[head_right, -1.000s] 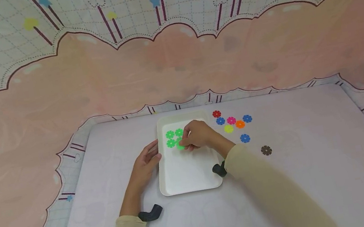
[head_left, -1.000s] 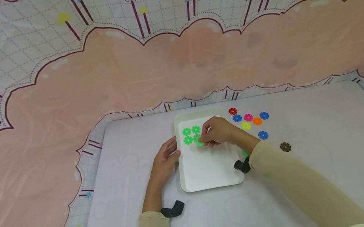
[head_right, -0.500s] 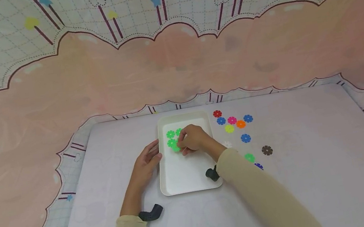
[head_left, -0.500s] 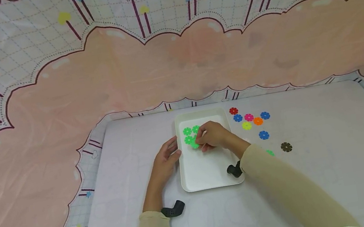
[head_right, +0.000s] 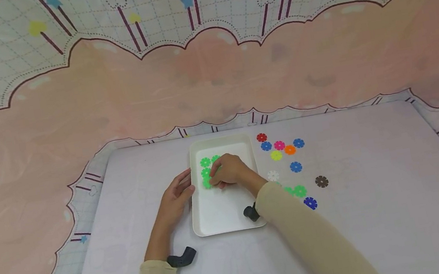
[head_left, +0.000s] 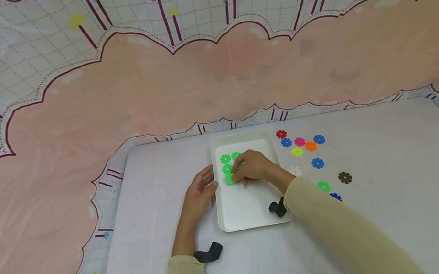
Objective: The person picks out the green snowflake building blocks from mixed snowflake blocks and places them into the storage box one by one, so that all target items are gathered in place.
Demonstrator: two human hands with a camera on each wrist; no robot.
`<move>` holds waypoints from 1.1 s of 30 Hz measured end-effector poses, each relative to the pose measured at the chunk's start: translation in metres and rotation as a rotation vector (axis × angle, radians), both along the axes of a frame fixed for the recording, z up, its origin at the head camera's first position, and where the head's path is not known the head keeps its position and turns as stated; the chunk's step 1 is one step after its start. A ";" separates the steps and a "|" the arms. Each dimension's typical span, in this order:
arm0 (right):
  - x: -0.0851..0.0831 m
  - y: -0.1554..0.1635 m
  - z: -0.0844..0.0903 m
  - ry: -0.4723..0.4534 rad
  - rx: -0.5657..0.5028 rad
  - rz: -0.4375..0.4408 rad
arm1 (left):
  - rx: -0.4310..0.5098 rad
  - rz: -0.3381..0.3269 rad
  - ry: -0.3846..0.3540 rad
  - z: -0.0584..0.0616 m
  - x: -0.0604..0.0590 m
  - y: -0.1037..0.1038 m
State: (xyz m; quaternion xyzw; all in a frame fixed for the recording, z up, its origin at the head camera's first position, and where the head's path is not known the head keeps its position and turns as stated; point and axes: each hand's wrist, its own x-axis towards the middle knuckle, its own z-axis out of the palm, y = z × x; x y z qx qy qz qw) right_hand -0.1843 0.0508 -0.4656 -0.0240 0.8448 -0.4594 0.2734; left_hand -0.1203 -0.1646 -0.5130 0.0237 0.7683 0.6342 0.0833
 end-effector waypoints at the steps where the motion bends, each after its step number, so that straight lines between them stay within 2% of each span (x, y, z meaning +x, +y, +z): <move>1: 0.000 -0.001 -0.001 0.008 0.005 -0.001 | -0.001 0.001 -0.001 0.000 0.000 0.000; 14: 0.000 -0.004 -0.006 0.035 0.084 -0.010 | -0.001 0.006 0.002 0.003 0.001 0.001; 26: 0.000 -0.005 -0.008 0.073 0.094 -0.008 | -0.008 0.004 -0.001 0.004 0.001 0.001; 33: 0.000 -0.006 -0.006 0.054 0.108 -0.008 | -0.003 0.007 -0.001 0.004 0.001 0.001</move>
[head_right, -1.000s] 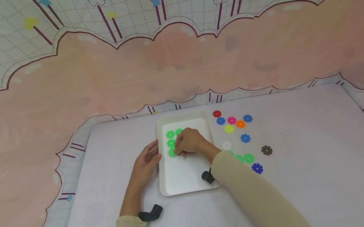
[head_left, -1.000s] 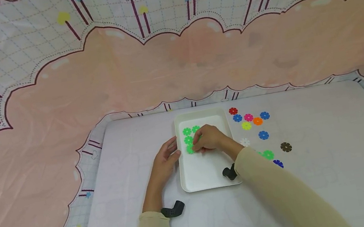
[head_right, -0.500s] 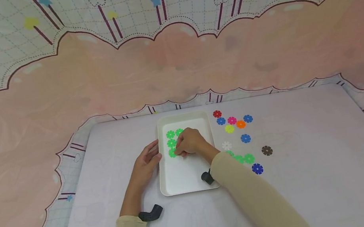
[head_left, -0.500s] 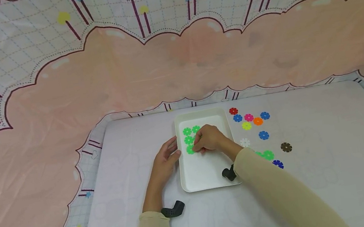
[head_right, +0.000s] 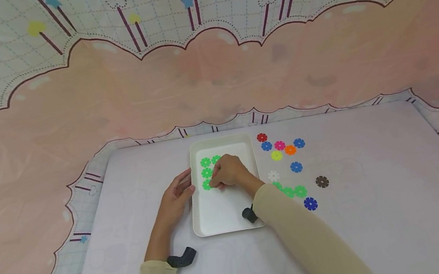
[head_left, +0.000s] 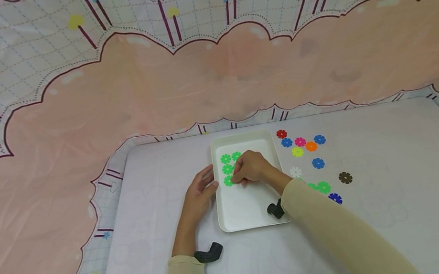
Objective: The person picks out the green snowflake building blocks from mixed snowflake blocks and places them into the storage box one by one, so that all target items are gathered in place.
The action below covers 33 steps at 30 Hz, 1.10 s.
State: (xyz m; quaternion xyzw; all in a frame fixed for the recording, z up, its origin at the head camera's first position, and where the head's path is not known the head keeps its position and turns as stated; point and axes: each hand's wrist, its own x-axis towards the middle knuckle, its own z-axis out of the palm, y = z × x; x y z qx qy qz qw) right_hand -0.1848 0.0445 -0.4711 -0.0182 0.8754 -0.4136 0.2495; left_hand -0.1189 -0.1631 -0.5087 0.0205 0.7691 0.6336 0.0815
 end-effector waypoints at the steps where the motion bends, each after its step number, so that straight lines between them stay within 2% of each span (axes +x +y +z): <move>1: 0.000 0.000 0.000 -0.003 0.003 0.000 | 0.002 0.001 0.000 0.000 0.000 0.000; 18: 0.000 0.005 0.006 -0.013 -0.036 0.007 | 0.022 -0.007 -0.003 0.000 0.001 0.000; 24: 0.001 0.009 0.014 -0.031 -0.055 0.003 | 0.030 -0.002 0.006 -0.004 -0.001 -0.001; 33: 0.001 0.016 0.025 -0.040 -0.049 0.002 | 0.025 -0.005 -0.010 -0.004 -0.001 -0.002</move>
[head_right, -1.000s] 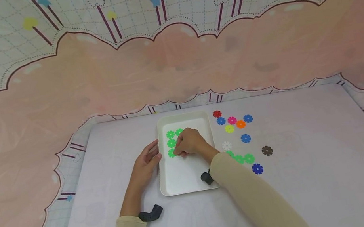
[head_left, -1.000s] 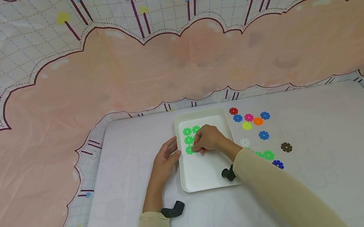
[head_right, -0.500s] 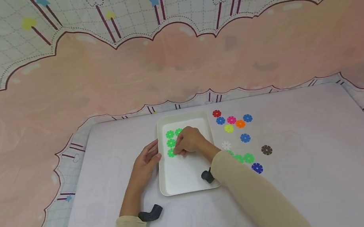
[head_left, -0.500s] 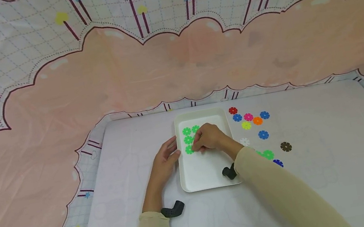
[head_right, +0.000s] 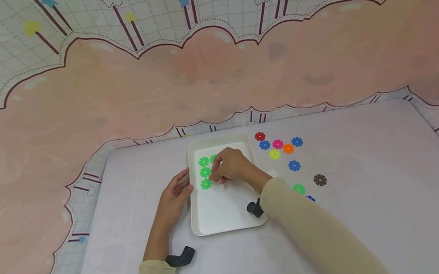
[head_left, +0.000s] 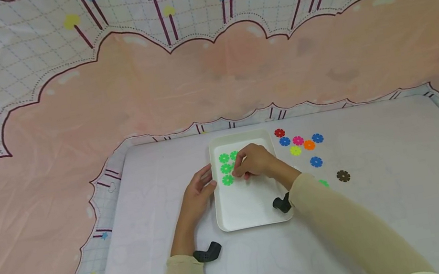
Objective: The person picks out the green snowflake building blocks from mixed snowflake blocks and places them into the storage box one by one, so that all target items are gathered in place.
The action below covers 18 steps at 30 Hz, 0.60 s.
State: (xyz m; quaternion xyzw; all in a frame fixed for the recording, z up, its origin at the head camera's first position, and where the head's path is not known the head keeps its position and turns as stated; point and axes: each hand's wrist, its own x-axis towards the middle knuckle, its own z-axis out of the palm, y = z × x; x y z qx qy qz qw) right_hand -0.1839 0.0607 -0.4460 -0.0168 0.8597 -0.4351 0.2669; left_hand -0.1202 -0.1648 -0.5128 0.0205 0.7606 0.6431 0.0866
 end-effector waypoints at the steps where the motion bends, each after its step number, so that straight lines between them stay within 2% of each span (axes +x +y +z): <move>1: 0.000 0.001 0.001 -0.003 -0.001 0.003 | -0.002 0.000 -0.001 0.000 0.000 0.000; 11: 0.003 0.014 0.015 0.017 0.006 0.073 | -0.001 0.012 -0.015 0.001 0.000 0.001; 18: 0.007 0.028 0.019 0.023 0.024 0.110 | 0.001 0.013 -0.018 0.000 0.001 0.001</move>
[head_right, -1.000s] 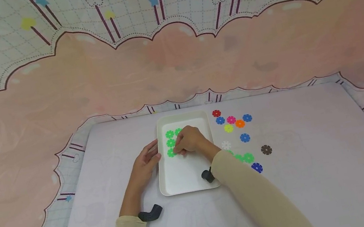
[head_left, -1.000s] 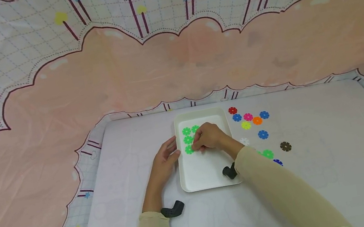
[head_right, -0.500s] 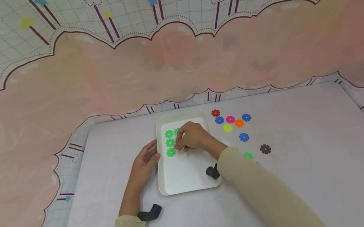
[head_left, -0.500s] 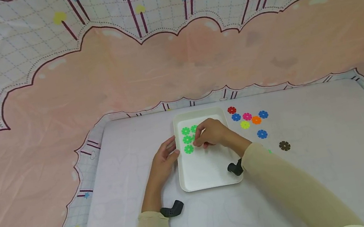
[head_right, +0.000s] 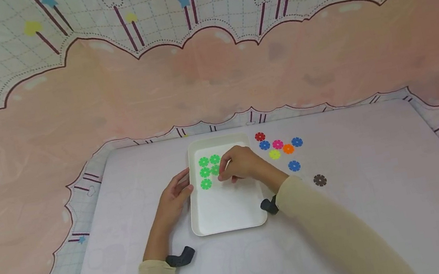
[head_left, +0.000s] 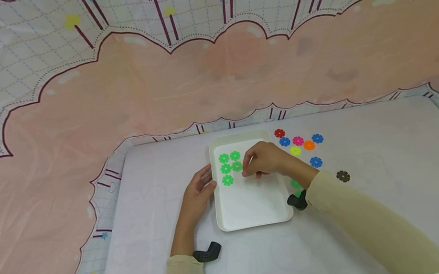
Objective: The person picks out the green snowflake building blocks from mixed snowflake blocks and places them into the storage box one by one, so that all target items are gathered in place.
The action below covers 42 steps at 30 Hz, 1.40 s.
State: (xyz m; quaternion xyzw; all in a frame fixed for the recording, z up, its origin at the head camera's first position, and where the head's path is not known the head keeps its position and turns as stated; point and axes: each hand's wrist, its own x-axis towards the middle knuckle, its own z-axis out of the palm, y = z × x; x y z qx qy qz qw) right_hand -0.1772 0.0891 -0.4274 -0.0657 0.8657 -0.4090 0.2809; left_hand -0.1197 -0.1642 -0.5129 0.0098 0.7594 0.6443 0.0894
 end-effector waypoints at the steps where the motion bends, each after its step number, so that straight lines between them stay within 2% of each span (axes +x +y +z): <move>1: 0.000 0.002 0.000 0.000 0.003 0.000 | 0.000 -0.001 0.003 0.000 0.000 0.000; 22: 0.007 0.048 0.006 0.003 0.062 0.063 | -0.006 -0.006 0.000 0.000 -0.001 -0.001; 25: 0.008 0.056 0.005 0.002 0.075 0.061 | -0.029 -0.009 -0.011 0.008 0.001 0.001; 30: 0.011 0.070 0.003 -0.002 0.093 0.078 | -0.021 -0.008 0.002 0.007 0.001 0.001; 32: 0.012 0.076 0.002 0.000 0.096 0.078 | -0.009 -0.003 0.007 -0.001 -0.001 -0.001; 42: 0.019 0.107 -0.002 -0.007 0.187 0.049 | -0.015 0.005 0.007 -0.002 -0.002 -0.001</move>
